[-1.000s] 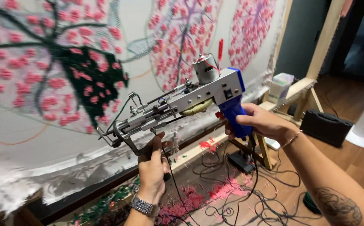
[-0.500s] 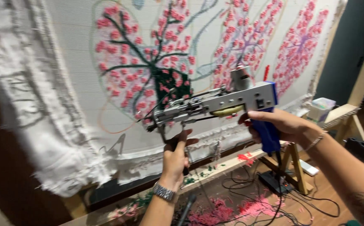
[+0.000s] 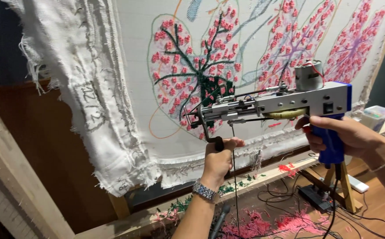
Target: Using a tufting gun to inject yarn into a rug canvas stretched on a frame.
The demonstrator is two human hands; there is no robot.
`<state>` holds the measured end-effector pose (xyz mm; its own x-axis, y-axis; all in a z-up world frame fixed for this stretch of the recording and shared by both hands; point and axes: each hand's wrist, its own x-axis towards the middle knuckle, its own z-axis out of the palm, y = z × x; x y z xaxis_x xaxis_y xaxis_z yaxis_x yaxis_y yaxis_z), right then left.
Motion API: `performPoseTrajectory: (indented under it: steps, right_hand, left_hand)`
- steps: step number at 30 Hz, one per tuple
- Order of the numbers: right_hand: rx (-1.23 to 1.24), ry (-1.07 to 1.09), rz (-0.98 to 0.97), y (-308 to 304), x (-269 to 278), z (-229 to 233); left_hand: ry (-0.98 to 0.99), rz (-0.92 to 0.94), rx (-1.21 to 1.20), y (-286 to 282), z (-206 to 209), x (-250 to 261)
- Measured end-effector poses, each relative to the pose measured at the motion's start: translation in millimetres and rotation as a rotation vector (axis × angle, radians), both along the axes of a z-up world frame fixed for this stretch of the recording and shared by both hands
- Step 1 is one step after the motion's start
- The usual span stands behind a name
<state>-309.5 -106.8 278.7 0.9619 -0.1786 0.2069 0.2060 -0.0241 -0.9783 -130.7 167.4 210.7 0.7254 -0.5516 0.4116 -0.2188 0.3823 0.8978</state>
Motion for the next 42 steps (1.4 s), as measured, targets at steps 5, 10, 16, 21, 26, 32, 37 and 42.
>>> performPoseTrajectory:
  steps: [5,10,16,21,26,32,37,42]
  right_hand:
    - [0.014,0.014,-0.011,-8.0,-2.1,-8.9]
    - [0.078,0.093,0.009,-39.6,-2.6,-32.3]
    - [0.126,0.170,-0.140,-46.0,-19.4,-58.5]
    - [0.080,0.039,-0.258,-14.8,-48.4,-76.4]
    - [-0.024,-0.076,-0.392,15.9,-63.7,-84.0]
    - [0.021,-0.134,-0.436,40.4,-66.3,-103.8]
    - [0.004,-0.110,-0.376,70.7,-65.3,-107.0]
    - [0.026,-0.033,-0.435,98.7,-53.3,-98.8]
  left_hand:
    - [0.011,-0.029,-0.058,-4.6,-16.4,3.1]
    - [-0.168,-0.063,-0.174,-6.6,-20.7,1.1]
    - [0.015,0.072,0.060,-6.0,-5.9,-23.6]
    - [-0.051,0.146,0.120,-16.2,5.1,-33.8]
    - [-0.073,0.248,0.222,-22.0,-1.6,-34.3]
    - [-0.278,0.395,0.289,-13.6,-19.6,-34.3]
    - [-0.263,0.495,0.370,-1.6,-30.4,-28.6]
    - [-0.225,0.522,0.397,4.9,-41.0,-15.7]
